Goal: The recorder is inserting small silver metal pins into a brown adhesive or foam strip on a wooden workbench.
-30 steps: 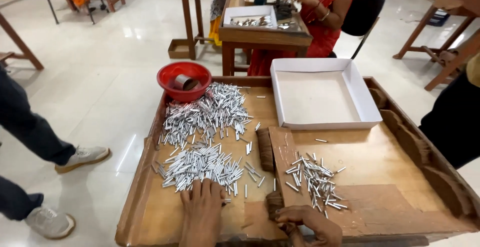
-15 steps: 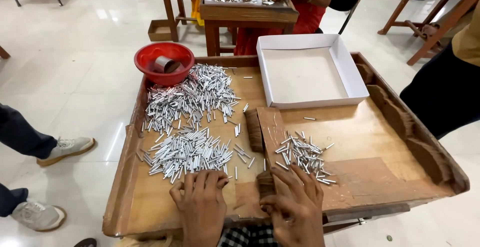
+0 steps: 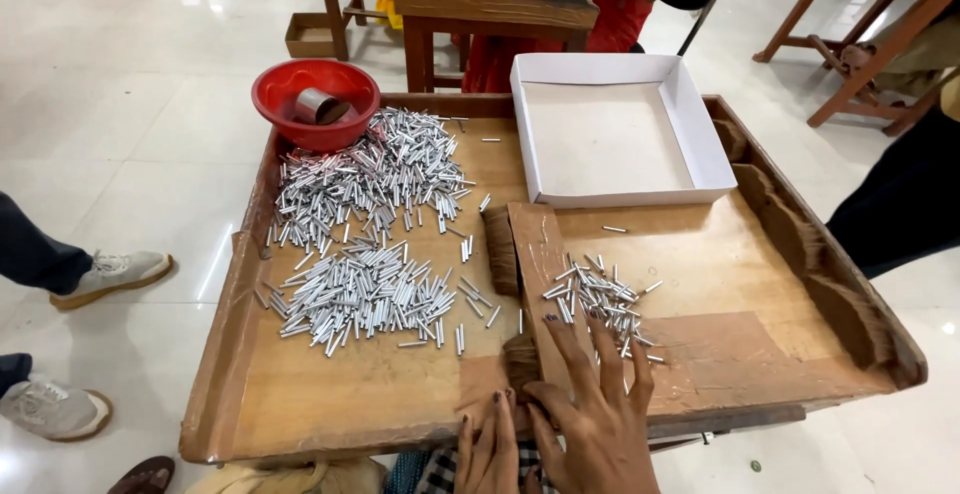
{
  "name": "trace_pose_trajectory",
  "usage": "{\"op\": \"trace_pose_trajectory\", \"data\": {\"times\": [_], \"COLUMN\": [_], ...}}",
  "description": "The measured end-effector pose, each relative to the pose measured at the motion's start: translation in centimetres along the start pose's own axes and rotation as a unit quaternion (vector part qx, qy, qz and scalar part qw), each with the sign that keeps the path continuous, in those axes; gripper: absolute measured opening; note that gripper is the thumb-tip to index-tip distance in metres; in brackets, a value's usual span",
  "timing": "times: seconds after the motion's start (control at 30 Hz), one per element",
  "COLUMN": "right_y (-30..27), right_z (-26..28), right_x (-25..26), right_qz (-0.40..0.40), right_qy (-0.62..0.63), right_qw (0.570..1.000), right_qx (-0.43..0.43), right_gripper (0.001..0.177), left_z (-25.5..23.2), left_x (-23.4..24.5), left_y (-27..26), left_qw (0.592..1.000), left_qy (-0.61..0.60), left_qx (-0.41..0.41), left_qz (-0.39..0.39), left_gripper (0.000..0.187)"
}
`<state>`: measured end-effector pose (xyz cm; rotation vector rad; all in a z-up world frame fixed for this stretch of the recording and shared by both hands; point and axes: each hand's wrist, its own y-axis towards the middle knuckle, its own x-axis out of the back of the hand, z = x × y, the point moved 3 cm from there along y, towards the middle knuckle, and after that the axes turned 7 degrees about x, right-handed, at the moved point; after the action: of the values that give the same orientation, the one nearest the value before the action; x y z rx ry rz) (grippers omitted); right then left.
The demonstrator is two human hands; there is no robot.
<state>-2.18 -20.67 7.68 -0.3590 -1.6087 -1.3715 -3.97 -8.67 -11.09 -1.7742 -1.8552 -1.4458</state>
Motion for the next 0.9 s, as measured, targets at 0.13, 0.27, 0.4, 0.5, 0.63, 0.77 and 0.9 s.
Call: {"op": "trace_pose_trajectory", "data": {"times": [0.13, 0.27, 0.4, 0.5, 0.63, 0.77, 0.9], "right_y": [0.4, 0.2, 0.1, 0.1, -0.3, -0.8, -1.5], "right_z": [0.1, 0.0, -0.4, -0.4, -0.5, -0.6, -0.5], "right_x": [-0.4, -0.7, -0.7, -0.6, -0.1, 2.2, 2.7], "right_qz": [0.017, 0.023, -0.003, -0.031, -0.062, -0.093, -0.111], "right_qy": [-0.016, -0.037, -0.027, -0.014, 0.008, 0.001, -0.049], "right_qw": [1.0, 0.999, 0.999, 0.999, 0.998, 0.996, 0.993], "right_qx": [0.011, 0.028, 0.037, 0.035, 0.021, -0.003, -0.006], "right_gripper": [0.017, 0.018, 0.018, 0.016, 0.015, 0.011, 0.007], "left_z": [-2.3, -4.3, -3.8, -4.0, -4.4, -4.4, -5.3], "left_x": [5.6, 10.4, 10.8, 10.9, 11.5, 11.9, 12.2], "left_y": [3.5, 8.3, 9.7, 10.3, 10.8, 11.1, 10.5], "left_qw": [0.996, 0.995, 0.996, 0.994, 0.988, 0.992, 0.995], "left_qy": [-0.078, -0.03, -0.056, -0.07, -0.073, -0.074, -0.083], "left_qx": [0.034, 0.089, 0.074, 0.084, 0.123, 0.095, 0.048], "left_qz": [-0.008, -0.023, 0.004, 0.027, 0.058, 0.031, -0.025], "left_gripper": [0.073, 0.044, 0.029, 0.02, 0.019, 0.023, 0.025]}}
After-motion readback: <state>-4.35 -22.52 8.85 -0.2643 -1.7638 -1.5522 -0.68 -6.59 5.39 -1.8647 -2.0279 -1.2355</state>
